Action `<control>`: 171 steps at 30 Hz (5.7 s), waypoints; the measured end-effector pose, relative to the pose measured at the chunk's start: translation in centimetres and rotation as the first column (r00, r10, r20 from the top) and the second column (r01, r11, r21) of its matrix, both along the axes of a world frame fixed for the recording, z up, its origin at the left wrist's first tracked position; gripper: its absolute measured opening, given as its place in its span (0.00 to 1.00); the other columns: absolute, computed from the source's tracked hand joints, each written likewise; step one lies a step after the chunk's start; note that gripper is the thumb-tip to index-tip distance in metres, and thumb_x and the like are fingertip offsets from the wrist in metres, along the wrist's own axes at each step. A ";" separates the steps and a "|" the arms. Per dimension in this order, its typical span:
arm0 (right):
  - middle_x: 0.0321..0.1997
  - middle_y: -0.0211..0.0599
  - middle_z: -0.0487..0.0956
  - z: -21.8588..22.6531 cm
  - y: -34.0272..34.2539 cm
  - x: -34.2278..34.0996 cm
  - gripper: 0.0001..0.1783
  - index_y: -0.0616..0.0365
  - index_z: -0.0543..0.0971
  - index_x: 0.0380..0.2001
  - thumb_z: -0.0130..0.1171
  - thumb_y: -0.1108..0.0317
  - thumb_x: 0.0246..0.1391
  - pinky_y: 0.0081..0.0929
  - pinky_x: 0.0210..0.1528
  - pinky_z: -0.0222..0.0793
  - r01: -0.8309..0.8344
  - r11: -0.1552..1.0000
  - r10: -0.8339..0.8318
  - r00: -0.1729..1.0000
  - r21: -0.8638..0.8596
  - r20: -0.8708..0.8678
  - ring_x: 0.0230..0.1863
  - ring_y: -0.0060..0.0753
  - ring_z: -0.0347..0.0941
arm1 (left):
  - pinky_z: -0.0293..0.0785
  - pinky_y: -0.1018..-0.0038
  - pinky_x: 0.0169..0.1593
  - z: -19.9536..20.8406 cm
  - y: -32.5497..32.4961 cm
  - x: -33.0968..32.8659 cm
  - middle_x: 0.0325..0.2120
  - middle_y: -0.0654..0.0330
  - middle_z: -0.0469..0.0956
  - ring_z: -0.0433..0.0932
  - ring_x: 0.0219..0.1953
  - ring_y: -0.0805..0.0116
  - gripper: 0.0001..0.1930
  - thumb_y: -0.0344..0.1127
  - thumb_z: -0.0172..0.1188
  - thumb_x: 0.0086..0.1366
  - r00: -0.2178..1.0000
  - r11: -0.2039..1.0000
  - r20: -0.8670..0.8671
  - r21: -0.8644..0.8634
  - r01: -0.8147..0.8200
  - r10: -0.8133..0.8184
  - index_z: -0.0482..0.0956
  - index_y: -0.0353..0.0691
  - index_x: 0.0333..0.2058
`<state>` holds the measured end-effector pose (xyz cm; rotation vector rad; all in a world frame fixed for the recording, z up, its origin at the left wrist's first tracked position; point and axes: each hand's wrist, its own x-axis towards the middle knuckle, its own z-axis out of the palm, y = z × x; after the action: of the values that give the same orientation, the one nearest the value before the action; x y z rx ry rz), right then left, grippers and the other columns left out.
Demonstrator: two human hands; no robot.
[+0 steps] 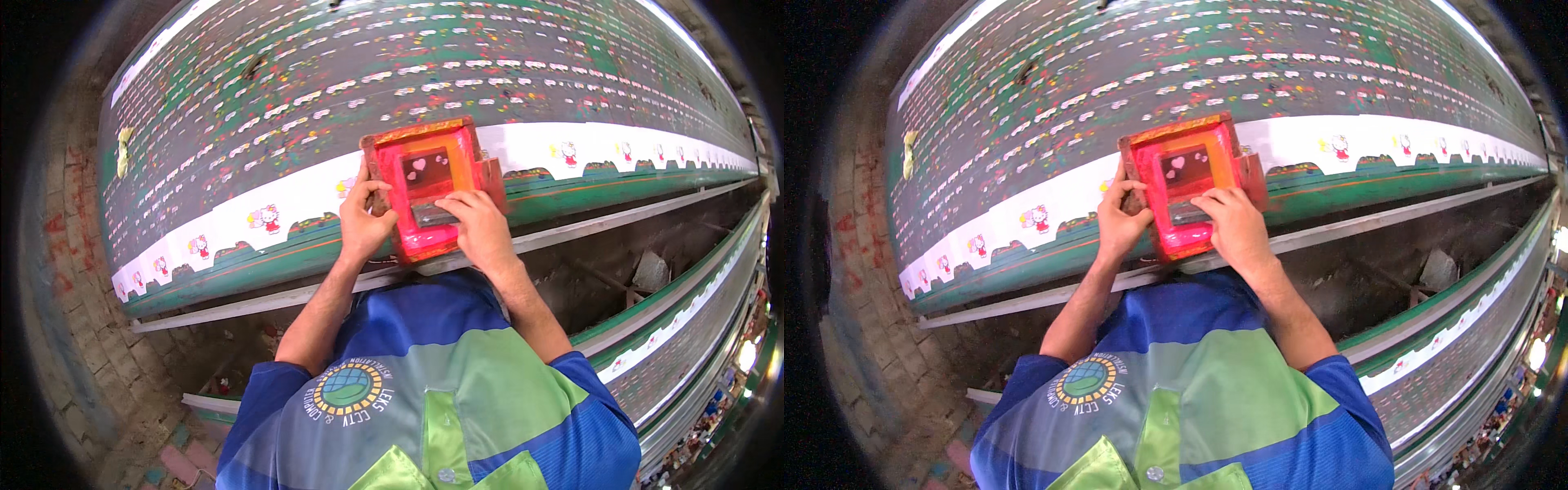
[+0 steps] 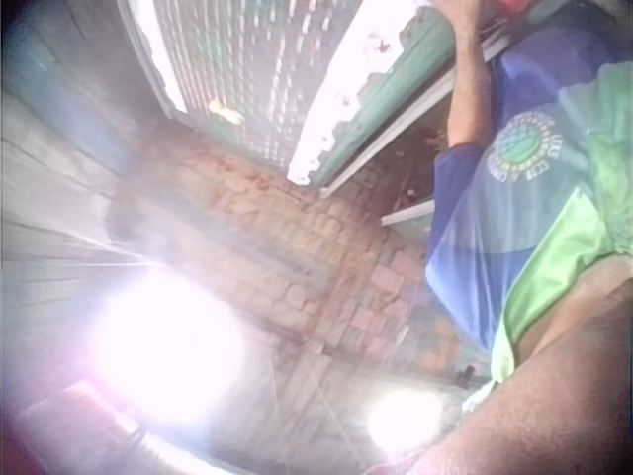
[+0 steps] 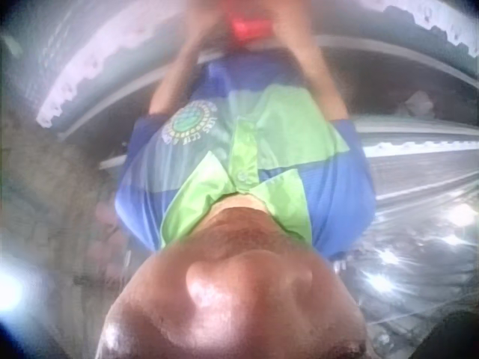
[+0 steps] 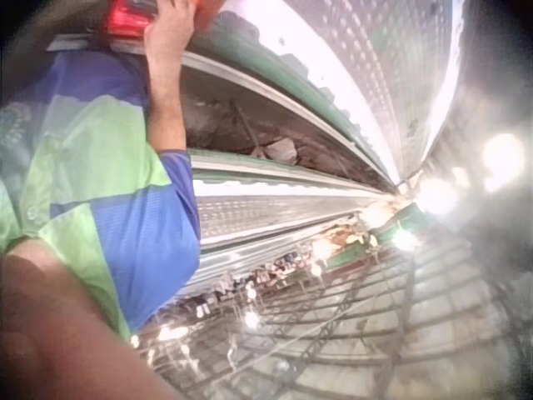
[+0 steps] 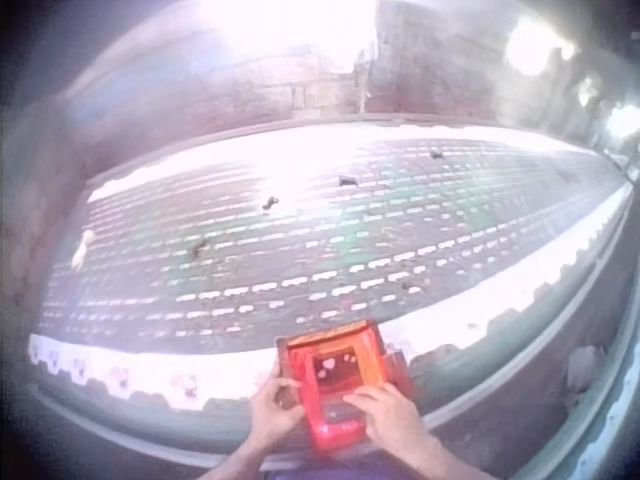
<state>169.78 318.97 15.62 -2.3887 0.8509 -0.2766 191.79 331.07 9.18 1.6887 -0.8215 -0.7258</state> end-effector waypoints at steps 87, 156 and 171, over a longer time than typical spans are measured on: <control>0.54 0.37 0.86 -1.6 -22.6 -25.4 0.25 0.53 0.90 0.53 0.62 0.82 0.52 0.44 0.63 0.81 -0.067 0.998 0.067 0.998 -0.015 -0.002 0.59 0.48 0.81 | 0.67 0.64 0.78 -4.6 -23.7 -24.3 0.83 0.40 0.57 0.64 0.82 0.54 0.20 0.19 0.68 0.53 0.990 0.999 -0.142 -0.034 0.003 -0.008 0.85 0.35 0.47; 0.50 0.39 0.87 -2.4 -57.0 -62.6 0.20 0.52 0.89 0.52 0.64 0.79 0.57 0.46 0.62 0.81 -0.104 0.992 0.106 0.994 0.070 -0.021 0.58 0.49 0.82 | 0.80 0.74 0.59 -2.9 -57.4 -60.4 0.85 0.51 0.58 0.77 0.70 0.67 0.22 0.13 0.66 0.52 0.926 0.999 -0.379 0.048 0.008 0.011 0.82 0.34 0.47; 0.52 0.45 0.89 -4.9 -65.2 -54.6 0.22 0.51 0.91 0.53 0.68 0.79 0.55 0.50 0.65 0.77 -0.054 0.999 0.054 0.998 -0.002 0.027 0.59 0.57 0.83 | 0.67 0.65 0.76 -5.7 -57.7 -60.7 0.84 0.44 0.57 0.64 0.82 0.58 0.23 0.18 0.73 0.50 0.981 1.000 -0.195 -0.003 0.025 -0.025 0.85 0.37 0.48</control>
<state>115.18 253.76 10.71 -2.3996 0.7733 -0.2874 131.06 273.40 3.53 1.5801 -0.7062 -0.8925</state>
